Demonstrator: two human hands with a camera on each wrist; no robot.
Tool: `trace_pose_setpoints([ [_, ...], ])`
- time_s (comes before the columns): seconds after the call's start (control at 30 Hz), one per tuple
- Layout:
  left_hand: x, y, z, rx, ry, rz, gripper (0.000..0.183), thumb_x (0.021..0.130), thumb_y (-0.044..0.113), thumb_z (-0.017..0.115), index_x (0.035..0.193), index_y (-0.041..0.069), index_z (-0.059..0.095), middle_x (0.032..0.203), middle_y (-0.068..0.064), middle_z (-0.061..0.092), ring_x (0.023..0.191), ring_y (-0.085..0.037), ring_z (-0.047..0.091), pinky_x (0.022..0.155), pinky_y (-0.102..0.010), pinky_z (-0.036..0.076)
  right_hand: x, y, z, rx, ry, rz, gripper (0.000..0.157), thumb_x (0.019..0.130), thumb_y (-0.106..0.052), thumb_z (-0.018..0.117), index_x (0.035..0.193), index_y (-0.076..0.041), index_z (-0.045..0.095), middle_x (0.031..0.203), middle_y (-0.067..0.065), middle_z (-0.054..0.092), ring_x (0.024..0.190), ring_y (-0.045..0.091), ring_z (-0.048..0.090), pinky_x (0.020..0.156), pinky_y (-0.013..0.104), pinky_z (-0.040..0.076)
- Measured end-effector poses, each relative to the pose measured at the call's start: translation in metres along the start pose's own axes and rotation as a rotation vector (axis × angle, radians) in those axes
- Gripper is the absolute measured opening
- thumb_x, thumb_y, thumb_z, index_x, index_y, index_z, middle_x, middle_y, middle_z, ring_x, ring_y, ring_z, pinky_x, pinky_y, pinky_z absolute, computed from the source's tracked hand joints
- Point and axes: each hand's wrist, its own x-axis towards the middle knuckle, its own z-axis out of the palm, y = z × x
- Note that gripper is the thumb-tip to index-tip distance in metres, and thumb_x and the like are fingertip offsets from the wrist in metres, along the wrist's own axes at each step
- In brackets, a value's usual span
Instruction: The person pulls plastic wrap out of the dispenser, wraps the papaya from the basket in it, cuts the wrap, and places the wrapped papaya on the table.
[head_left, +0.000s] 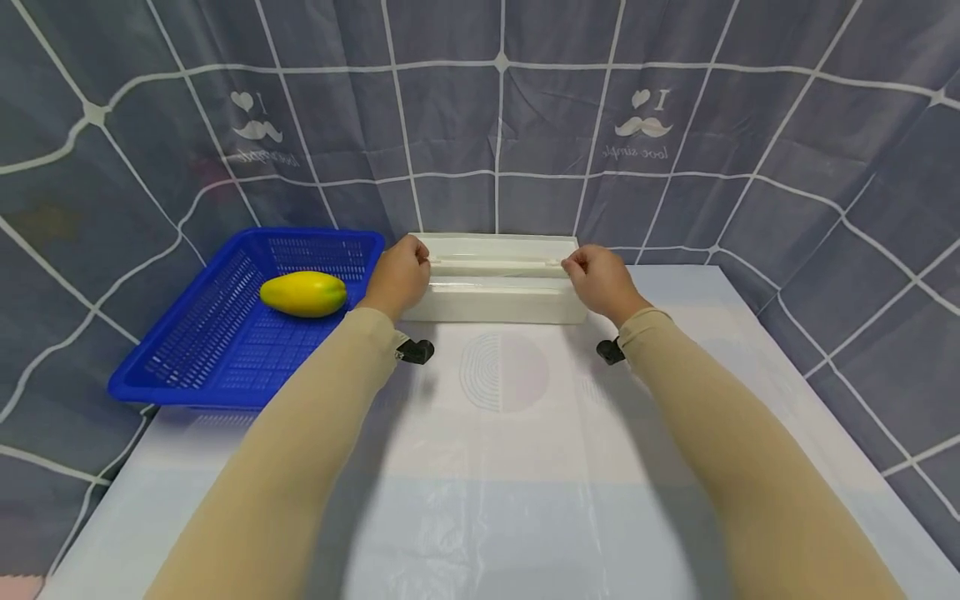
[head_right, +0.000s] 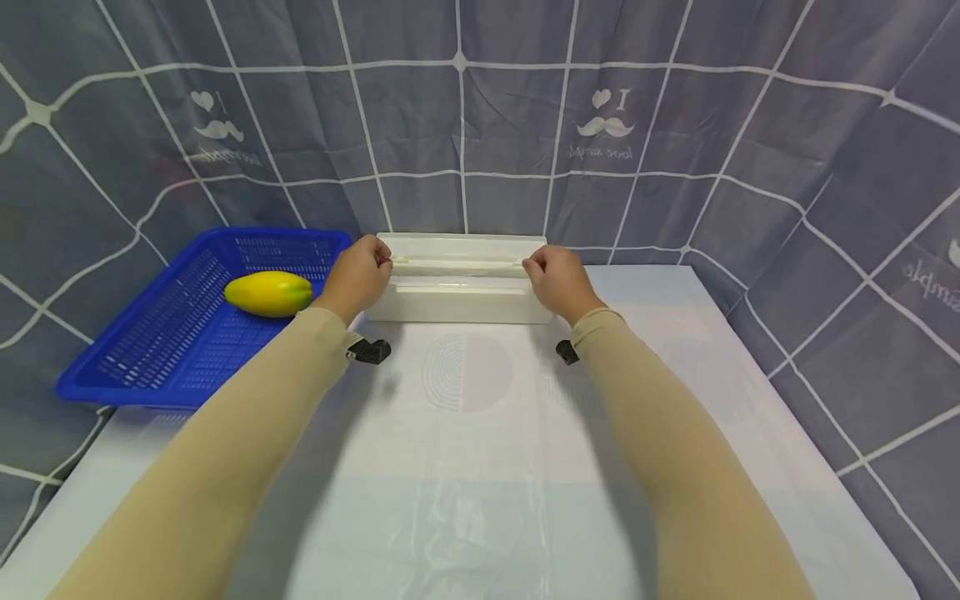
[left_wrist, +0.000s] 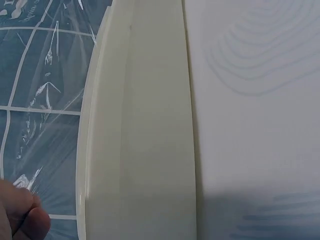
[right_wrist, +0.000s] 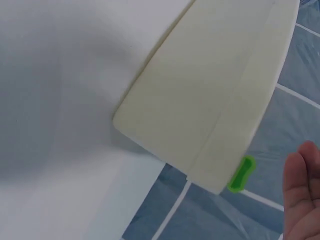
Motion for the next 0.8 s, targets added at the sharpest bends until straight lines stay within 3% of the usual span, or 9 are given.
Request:
trace_pose_setpoints([
  [0.13, -0.001, 0.001, -0.001, 0.007, 0.022, -0.007, 0.017, 0.111, 0.018, 0.051, 0.123, 0.008, 0.057, 0.119, -0.013, 0.068, 0.103, -0.034, 0.061, 0.097, -0.049, 0.052, -0.002, -0.002, -0.003, -0.069, -0.026, -0.025, 0.02, 0.104, -0.014, 0.063, 0.113, 0.003, 0.07, 0.108, 0.02, 0.07, 0.1, 0.033, 0.064, 0.091, 0.046, 0.053],
  [0.27, -0.004, 0.002, -0.003, 0.033, 0.034, -0.005, 0.017, 0.11, 0.02, 0.053, 0.12, 0.01, 0.062, 0.117, -0.011, 0.07, 0.102, -0.033, 0.061, 0.096, -0.049, 0.053, -0.003, -0.002, -0.004, -0.142, -0.018, -0.043, 0.018, 0.107, -0.011, 0.059, 0.111, 0.002, 0.07, 0.11, 0.02, 0.069, 0.101, 0.034, 0.063, 0.091, 0.047, 0.053],
  [0.5, -0.01, 0.002, -0.003, 0.06, 0.041, 0.009, 0.018, 0.111, 0.022, 0.053, 0.117, 0.011, 0.067, 0.115, -0.01, 0.072, 0.102, -0.033, 0.062, 0.096, -0.05, 0.051, -0.007, 0.002, -0.007, -0.156, 0.037, -0.044, 0.019, 0.107, -0.014, 0.06, 0.112, 0.002, 0.069, 0.11, 0.02, 0.069, 0.101, 0.035, 0.063, 0.092, 0.049, 0.053],
  [0.8, -0.012, 0.003, -0.016, 0.069, 0.092, 0.04, 0.02, 0.11, 0.02, 0.055, 0.119, 0.011, 0.07, 0.116, -0.01, 0.075, 0.103, -0.033, 0.065, 0.096, -0.05, 0.052, -0.011, -0.004, -0.016, -0.169, 0.076, -0.063, 0.022, 0.107, -0.019, 0.061, 0.114, 0.0, 0.072, 0.105, 0.018, 0.069, 0.097, 0.033, 0.062, 0.087, 0.047, 0.052],
])
